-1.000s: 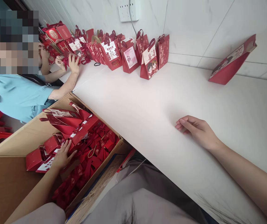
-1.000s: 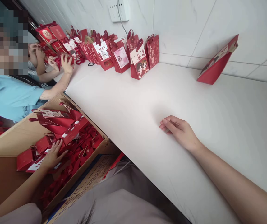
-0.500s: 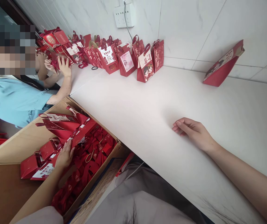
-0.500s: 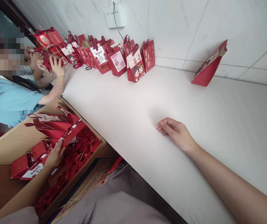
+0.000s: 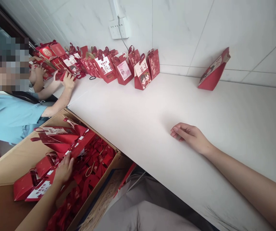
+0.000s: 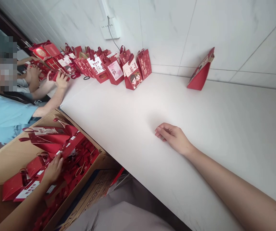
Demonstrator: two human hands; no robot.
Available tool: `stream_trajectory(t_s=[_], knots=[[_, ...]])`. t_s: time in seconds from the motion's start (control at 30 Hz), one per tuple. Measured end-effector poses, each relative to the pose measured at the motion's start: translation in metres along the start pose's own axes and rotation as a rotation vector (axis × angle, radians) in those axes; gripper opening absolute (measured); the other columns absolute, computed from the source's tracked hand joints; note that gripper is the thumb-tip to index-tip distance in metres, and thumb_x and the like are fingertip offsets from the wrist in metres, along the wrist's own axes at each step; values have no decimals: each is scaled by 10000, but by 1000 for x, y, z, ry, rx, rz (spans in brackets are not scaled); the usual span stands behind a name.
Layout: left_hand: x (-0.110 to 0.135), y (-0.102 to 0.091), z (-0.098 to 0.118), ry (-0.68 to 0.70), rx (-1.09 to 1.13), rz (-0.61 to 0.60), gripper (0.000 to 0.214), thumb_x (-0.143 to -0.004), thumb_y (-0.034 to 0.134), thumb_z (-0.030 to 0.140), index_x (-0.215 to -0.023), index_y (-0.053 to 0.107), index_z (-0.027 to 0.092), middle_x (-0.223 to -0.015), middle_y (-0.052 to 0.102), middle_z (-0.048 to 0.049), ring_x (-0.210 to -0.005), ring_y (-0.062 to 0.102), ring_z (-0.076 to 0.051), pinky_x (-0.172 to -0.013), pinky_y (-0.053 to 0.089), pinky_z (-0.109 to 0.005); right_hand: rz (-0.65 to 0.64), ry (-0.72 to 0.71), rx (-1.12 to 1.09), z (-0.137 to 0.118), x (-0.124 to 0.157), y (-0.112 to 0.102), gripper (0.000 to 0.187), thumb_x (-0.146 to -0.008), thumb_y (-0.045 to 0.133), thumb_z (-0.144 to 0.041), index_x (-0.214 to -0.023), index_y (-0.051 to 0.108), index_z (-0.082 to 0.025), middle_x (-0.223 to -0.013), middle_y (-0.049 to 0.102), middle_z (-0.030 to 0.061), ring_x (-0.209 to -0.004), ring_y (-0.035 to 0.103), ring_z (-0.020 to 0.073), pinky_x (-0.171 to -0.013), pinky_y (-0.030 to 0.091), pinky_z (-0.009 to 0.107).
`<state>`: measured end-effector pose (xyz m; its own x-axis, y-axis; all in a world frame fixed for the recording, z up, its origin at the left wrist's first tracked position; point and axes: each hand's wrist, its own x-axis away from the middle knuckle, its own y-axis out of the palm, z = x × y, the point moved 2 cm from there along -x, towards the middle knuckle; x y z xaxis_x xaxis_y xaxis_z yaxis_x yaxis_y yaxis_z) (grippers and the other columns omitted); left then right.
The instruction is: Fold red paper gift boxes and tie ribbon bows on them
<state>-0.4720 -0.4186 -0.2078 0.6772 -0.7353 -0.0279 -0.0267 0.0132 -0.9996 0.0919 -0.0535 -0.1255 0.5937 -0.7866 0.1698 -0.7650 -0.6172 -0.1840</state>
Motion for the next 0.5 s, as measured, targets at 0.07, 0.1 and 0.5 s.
stream_trajectory(t_s=[0.07, 0.1, 0.5], knots=[[-4, -23, 19, -49, 18, 120, 656, -942, 199, 465, -1469, 333, 99, -1413, 477, -214, -1303, 447, -389, -1041, 374, -579, -5, -15, -11, 0, -1, 0, 387, -894, 516, -574, -877, 639, -208, -906, 681, 51, -805, 606, 159, -700, 492, 290], [-7, -37, 31, -50, 29, 209, 632, -943, 217, 463, -1458, 355, 125, -1403, 488, -197, -1292, 454, -390, -1031, 378, -587, -7, -23, -15, -1, -1, 0, 387, -895, 515, -572, -872, 638, -205, -901, 680, 52, -804, 605, 160, -701, 492, 291], [-94, -197, 287, 598, 260, 693, 487, -922, 458, 398, -1335, 483, 141, -1565, 182, -103, -1437, 217, -323, -1183, 209, -491, -17, -111, -44, -5, -6, 4, 372, -905, 491, -537, -828, 621, -198, -847, 665, 39, -762, 591, 155, -664, 481, 291]])
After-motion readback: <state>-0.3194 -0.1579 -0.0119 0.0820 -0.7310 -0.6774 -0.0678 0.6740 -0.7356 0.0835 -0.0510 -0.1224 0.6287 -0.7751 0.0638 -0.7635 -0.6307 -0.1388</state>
